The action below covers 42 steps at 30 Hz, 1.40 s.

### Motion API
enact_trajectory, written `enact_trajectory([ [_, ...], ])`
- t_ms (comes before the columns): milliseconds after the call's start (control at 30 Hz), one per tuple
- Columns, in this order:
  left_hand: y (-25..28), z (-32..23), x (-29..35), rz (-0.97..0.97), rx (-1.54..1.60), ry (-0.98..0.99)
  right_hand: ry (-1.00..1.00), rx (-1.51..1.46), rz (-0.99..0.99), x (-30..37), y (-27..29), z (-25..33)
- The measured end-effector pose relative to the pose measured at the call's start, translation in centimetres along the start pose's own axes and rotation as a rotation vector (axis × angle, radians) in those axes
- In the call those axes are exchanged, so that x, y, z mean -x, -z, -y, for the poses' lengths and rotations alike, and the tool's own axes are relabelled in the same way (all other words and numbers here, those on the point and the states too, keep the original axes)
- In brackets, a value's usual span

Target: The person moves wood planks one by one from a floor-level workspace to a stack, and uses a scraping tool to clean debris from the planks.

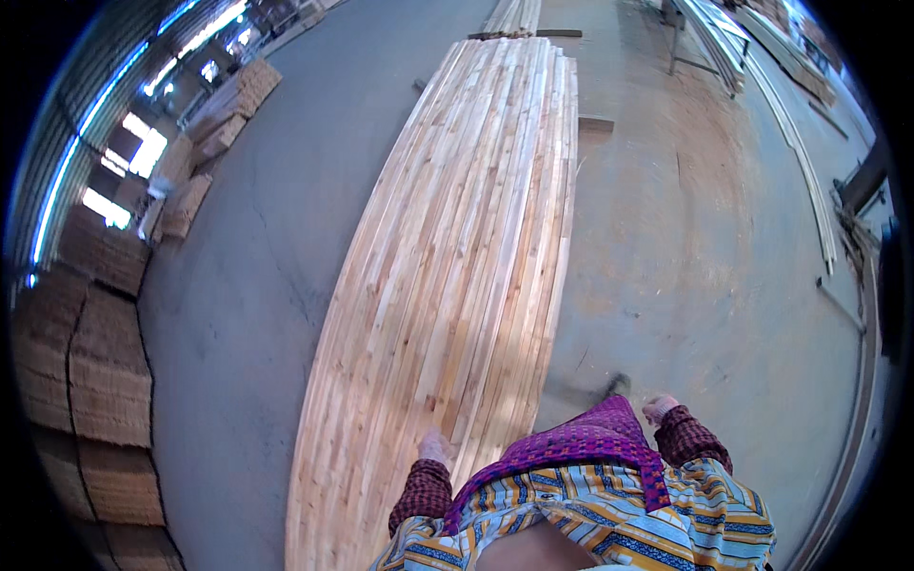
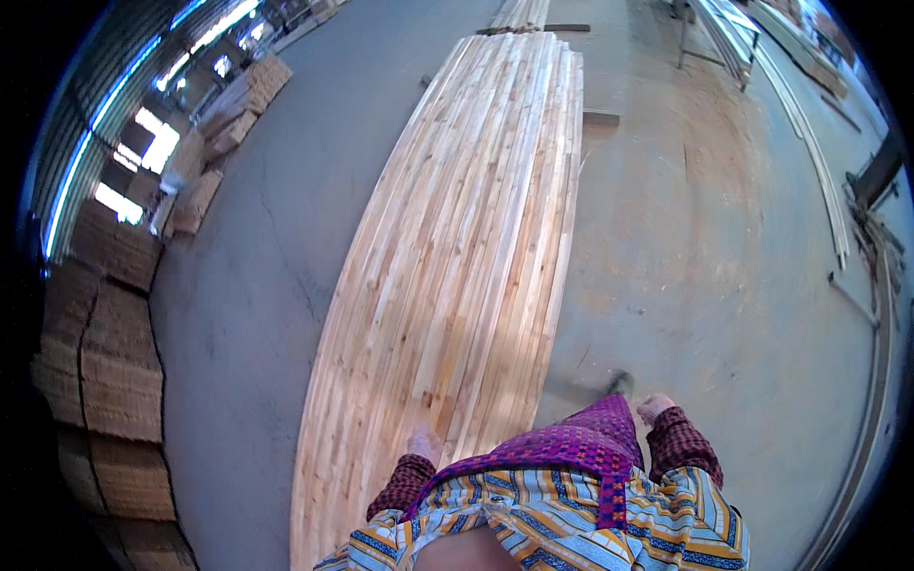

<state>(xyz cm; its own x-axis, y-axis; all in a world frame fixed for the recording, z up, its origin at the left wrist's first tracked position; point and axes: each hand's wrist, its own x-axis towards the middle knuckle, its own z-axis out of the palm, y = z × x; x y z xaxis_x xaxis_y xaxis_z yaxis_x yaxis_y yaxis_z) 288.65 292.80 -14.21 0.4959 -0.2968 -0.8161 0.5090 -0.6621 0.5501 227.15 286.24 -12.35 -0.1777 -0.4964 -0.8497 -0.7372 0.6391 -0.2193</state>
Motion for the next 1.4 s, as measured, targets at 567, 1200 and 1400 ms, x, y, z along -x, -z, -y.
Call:
enact_trajectory([
  [567,-49.3,3.6,16.1,0.644,-0.672,-0.095,0.003,-0.876,-0.128,-7.6,23.5,-18.0],
  [1200,-111.2,10.2,32.3,1.034,-1.463,-0.667,-0.603,-0.857,-0.311,-11.9,37.2,-45.0],
  [1400,-132.9,18.0,40.1,1.117,-1.33,-0.461,-0.629,-1.01,-0.443,-16.3,40.0,-51.1],
])
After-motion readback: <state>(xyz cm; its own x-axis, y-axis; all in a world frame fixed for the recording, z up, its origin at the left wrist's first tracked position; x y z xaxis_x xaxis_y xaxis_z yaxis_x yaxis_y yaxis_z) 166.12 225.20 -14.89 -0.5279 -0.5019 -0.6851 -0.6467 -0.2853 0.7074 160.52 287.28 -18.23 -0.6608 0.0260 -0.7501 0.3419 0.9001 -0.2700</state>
